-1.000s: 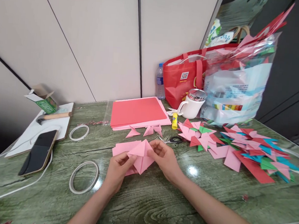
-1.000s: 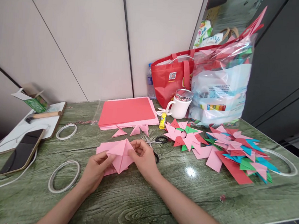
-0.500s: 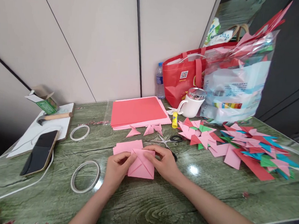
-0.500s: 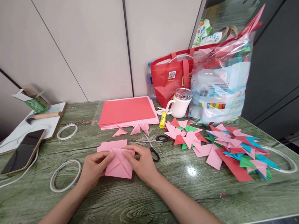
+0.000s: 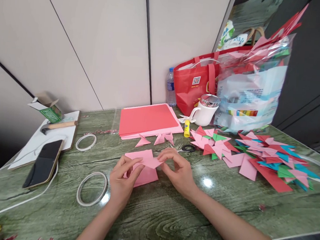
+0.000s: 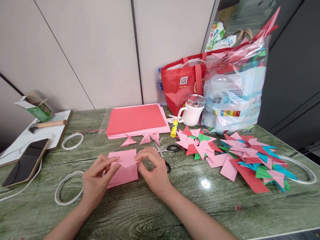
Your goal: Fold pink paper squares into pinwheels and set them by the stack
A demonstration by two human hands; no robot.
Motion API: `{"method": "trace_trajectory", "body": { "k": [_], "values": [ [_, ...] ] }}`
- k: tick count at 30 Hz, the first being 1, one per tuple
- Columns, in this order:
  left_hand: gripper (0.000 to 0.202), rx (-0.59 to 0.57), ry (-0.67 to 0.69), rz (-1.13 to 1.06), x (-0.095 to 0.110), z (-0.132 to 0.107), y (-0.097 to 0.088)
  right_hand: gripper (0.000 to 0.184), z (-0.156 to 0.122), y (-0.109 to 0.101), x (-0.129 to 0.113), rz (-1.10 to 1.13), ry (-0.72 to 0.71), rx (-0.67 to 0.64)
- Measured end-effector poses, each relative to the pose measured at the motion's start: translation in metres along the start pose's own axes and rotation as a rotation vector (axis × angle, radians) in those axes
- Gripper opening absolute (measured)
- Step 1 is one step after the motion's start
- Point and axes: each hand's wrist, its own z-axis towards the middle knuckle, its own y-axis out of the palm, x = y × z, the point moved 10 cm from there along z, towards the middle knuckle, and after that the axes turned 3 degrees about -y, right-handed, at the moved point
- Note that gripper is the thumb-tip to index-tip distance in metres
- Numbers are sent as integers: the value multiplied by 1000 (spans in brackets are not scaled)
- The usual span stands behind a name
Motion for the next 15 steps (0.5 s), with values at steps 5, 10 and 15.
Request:
{"method": "trace_trajectory", "body": {
  "k": [5,10,15],
  "values": [
    [28,-142,14,37,-5,-6,15,16,-2,-1,13,29,56,15],
    [23,-166,131,41,5,-7,18,14,-4,6,26,179,154,-21],
    [24,-65,115,55,3,-5,6,12,-9,20,34,249,254,-118]
  ]
}}
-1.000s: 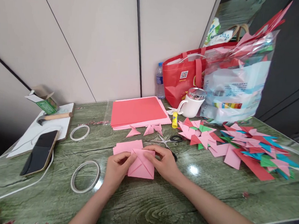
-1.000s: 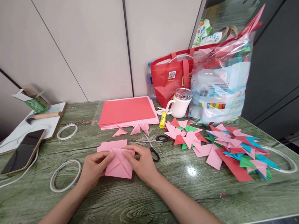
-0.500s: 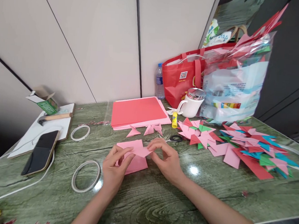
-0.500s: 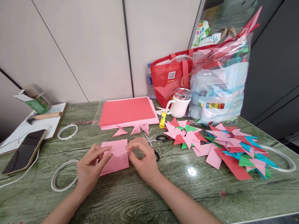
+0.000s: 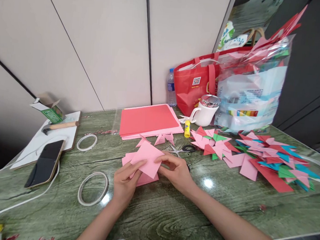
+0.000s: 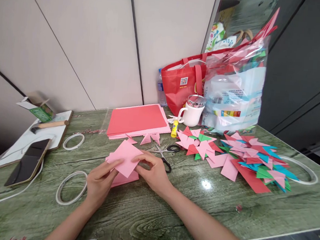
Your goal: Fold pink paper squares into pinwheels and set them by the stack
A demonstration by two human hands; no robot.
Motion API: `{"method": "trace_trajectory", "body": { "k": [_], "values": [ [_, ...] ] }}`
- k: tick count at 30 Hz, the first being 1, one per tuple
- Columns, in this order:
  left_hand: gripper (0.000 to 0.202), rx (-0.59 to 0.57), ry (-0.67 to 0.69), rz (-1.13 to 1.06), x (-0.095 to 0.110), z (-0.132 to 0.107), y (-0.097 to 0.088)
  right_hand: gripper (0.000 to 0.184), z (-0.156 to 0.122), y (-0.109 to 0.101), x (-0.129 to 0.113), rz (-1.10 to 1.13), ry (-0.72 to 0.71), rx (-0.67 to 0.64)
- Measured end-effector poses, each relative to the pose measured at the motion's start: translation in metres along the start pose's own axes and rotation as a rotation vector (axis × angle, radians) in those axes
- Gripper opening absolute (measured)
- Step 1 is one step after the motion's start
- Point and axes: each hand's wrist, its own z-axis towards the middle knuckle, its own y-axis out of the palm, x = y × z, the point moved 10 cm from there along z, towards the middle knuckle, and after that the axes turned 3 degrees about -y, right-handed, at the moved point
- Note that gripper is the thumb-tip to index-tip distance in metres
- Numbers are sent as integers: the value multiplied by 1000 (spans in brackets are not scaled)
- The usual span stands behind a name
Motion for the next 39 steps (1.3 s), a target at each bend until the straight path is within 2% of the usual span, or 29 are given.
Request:
{"method": "trace_trajectory", "body": {
  "k": [4,9,13,18,27,31,35,39],
  "values": [
    [24,13,-51,-13,-5,0,-1,11,-2,1,3,-39,62,5],
    [20,-74,-168,-98,-11,2,10,7,0,-6,0,-63,31,55],
    [19,-79,-250,-146,-15,2,12,11,1,-6,1,-60,15,46],
    [16,-69,-293,-167,-19,1,10,12,0,-3,-2,-32,10,30],
    [5,-16,-277,-196,-19,2,7,13,-1,-4,1,-115,39,39],
    [6,-32,-365,-231,-28,-3,11,13,-1,-6,3,-116,68,67],
    [22,7,-502,-337,-43,-11,14,17,-1,-4,7,-64,101,72],
    [74,18,-587,-550,-48,-14,22,30,-3,-6,14,29,151,117]
  ]
}}
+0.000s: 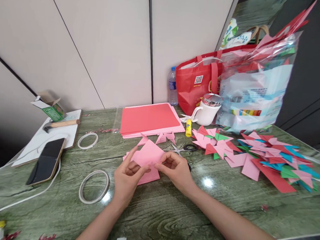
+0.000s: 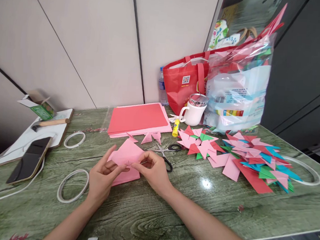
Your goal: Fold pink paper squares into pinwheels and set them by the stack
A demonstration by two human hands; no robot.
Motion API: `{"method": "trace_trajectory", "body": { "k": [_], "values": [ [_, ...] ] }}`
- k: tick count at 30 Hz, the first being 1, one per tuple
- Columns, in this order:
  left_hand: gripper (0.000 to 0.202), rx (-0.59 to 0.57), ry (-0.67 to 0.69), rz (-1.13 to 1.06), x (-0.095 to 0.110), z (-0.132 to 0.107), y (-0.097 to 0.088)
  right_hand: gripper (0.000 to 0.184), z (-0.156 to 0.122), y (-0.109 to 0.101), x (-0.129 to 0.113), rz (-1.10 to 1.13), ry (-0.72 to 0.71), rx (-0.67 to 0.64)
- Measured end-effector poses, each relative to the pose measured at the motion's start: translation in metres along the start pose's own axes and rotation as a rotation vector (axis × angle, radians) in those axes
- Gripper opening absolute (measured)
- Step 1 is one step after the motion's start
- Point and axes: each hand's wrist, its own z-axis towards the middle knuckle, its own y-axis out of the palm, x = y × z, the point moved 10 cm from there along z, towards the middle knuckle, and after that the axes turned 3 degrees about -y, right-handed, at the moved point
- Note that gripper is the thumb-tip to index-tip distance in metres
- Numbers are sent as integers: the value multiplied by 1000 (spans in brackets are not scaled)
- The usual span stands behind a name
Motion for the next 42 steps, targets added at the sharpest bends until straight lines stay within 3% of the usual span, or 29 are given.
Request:
{"method": "trace_trajectory", "body": {
  "k": [2,3,6,8,15,19,26,42],
  "values": [
    [88,-23,-55,-75,-5,1,4,37,0,0,4,66,35,10],
    [84,-33,-78,-95,-7,2,5,40,0,0,6,97,52,9],
    [51,-64,-121,-103,-12,3,8,45,-1,5,10,155,92,-27],
    [39,-75,-144,-99,-15,4,9,46,-1,6,12,150,104,-48],
    [43,-91,-182,-95,-22,3,11,31,0,12,14,44,126,-94],
    [43,-112,-190,-87,-25,2,13,32,-1,9,21,57,190,-75],
    [41,-139,-227,-100,-27,1,16,29,-1,8,23,35,177,-69],
    [36,-86,-249,-104,-30,1,11,31,-2,13,20,42,191,-103]
  ]
}}
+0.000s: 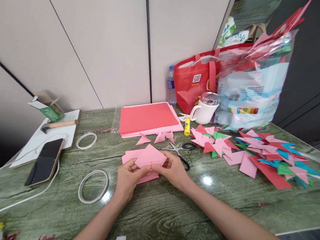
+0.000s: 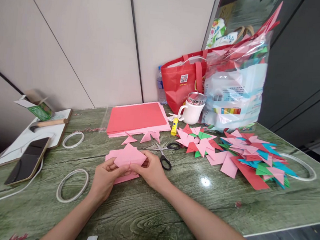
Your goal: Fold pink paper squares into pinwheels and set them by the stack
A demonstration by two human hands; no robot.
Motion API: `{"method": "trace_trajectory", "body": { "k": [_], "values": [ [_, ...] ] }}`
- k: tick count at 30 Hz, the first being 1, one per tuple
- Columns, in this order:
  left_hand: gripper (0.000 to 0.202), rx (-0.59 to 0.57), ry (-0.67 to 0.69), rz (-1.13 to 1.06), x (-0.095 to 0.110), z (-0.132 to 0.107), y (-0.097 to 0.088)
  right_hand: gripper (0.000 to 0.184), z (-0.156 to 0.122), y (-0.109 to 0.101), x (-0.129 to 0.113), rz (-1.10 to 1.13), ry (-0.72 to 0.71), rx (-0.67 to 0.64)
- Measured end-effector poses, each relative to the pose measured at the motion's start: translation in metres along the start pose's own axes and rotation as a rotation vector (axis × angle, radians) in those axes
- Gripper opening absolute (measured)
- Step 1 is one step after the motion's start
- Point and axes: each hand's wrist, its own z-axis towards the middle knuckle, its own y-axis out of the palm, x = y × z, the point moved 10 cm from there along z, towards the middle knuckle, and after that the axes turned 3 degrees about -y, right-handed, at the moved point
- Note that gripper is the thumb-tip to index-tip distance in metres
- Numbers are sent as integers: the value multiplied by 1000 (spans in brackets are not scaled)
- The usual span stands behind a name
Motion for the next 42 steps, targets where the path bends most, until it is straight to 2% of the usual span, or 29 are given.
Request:
{"method": "trace_trajectory", "body": {
  "k": [18,23,28,35,38,42],
  "values": [
    [34,30,-11,39,3,-2,-1,30,2,3,-1,-36,-48,-40],
    [34,51,-3,59,2,-2,-4,29,2,5,-2,-94,-76,-66],
    [33,53,0,88,0,-1,-7,34,3,3,-4,-243,-105,-65],
    [50,-103,-45,47,2,-2,11,35,4,-7,-3,-305,-111,-33],
    [54,-72,-69,29,-1,-4,9,42,4,-4,-1,-266,-111,-58],
    [59,-19,-69,18,-3,-4,3,42,4,-1,-2,-238,-115,-71]
  ]
}}
